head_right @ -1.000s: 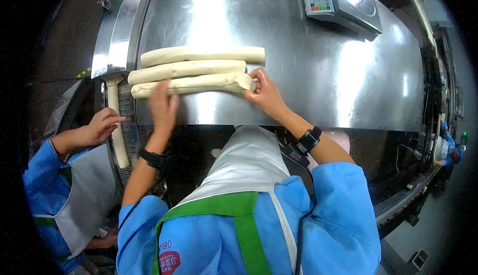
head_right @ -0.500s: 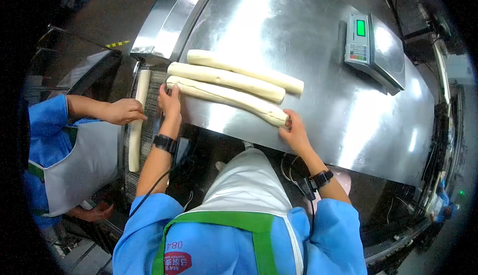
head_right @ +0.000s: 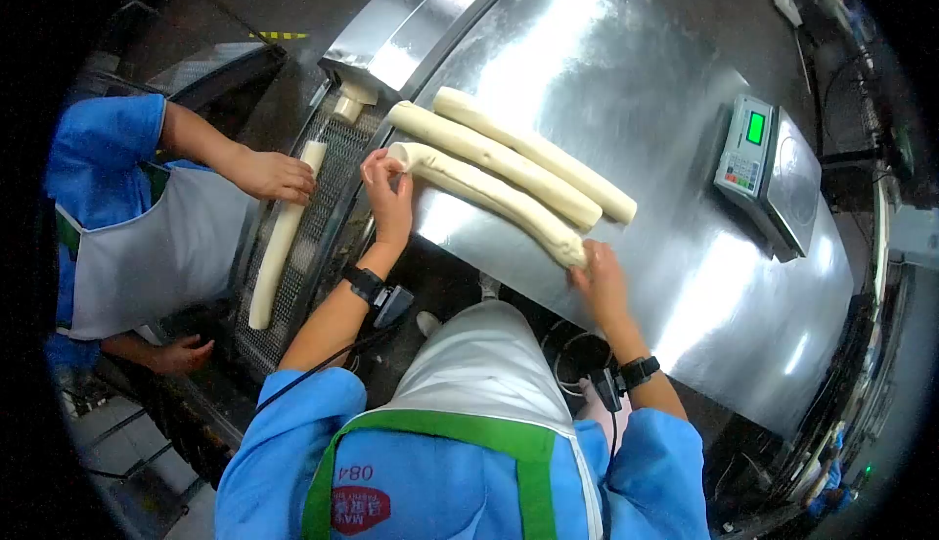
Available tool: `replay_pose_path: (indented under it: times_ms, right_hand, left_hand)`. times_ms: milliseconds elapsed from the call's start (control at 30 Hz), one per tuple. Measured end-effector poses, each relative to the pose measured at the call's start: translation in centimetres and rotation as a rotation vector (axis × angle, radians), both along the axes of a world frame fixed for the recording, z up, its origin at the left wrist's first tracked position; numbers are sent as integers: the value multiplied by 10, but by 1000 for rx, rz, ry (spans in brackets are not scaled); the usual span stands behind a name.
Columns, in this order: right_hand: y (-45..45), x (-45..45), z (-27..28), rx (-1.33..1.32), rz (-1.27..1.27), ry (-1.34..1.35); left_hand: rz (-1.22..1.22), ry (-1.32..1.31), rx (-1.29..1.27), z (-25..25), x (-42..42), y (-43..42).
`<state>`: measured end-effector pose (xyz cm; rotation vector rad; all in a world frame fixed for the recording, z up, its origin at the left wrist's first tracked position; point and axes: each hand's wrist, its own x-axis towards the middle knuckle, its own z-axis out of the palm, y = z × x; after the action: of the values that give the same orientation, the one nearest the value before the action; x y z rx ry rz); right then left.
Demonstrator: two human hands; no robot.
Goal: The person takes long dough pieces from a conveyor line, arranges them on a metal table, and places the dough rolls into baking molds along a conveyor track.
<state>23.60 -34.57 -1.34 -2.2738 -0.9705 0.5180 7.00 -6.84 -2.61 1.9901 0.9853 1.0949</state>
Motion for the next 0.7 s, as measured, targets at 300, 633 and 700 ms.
replay_pose_path:
  times_ms: [300, 633, 700]
  right_hand:
    - [42, 131, 128, 357, -158, 136]
    - [78, 53, 6, 5, 719, -492]
    - [59, 43, -7, -114, 674, -582]
  left_hand:
    - [-318, -58, 74, 92, 65, -5]
    - [-376, 142, 134, 120, -38, -63]
    - [-283, 255, 22, 129, -111, -84]
